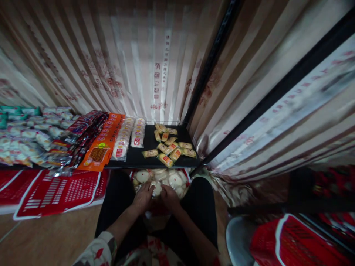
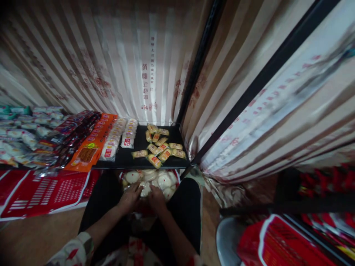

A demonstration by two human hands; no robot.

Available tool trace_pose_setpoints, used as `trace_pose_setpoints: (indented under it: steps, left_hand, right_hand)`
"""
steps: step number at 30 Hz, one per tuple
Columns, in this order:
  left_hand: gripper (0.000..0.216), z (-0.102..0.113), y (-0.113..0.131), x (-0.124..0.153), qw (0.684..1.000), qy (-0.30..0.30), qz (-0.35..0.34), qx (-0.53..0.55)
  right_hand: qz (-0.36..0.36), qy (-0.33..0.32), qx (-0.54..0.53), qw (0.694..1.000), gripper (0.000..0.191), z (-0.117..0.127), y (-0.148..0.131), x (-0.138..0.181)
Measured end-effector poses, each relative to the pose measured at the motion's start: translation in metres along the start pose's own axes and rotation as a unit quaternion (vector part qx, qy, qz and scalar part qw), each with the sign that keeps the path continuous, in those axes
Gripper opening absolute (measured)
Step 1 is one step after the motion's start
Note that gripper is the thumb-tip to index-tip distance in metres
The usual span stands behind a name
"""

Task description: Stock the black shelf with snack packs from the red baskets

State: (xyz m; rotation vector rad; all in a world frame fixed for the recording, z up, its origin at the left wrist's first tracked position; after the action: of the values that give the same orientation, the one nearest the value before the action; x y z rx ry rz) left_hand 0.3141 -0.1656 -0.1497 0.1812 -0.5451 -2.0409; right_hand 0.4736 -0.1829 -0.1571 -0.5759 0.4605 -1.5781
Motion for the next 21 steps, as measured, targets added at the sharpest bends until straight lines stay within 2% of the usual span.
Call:
trace_pose_setpoints:
  steps: [7, 13, 17, 21]
  left_hand:
    - [0.039, -0.009, 0.017, 0.006, 0.999, 0.032, 0.033, 0.007]
    - [0.031, -0.014, 0.024, 0.009, 0.991, 0.11, 0.053, 0.051]
    - [0.029, -0.007, 0.024, 0.011, 0.983, 0.144, 0.072, 0.09]
    - [0.027, 0.01, 0.023, 0.009, 0.968, 0.152, 0.113, 0.166]
  right_hand:
    - [0.042, -0.023, -0.049, 0.998, 0.038, -0.003, 0.007, 0.008]
    - [0.051, -0.01, -0.114, 0.992, 0.036, -0.004, 0.009, 0.013]
    - [0.07, 0.023, -0.134, 0.988, 0.034, -0.004, 0.006, 0.013]
    - [0.091, 0.04, -0.141, 0.985, 0.038, 0.003, 0.0, 0.014]
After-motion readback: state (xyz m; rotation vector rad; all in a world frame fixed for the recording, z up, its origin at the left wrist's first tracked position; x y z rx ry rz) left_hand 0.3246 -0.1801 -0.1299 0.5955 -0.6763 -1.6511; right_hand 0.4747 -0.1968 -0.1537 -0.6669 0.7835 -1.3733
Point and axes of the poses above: each hand's wrist, its own x-axis away from the middle knuckle, its own z-axis out of the back of the hand, y = z × x, the point moved 1 cm from there along -x, towards the middle knuckle, and after that the axes turned 3 degrees about x, right-handed, at the moved point
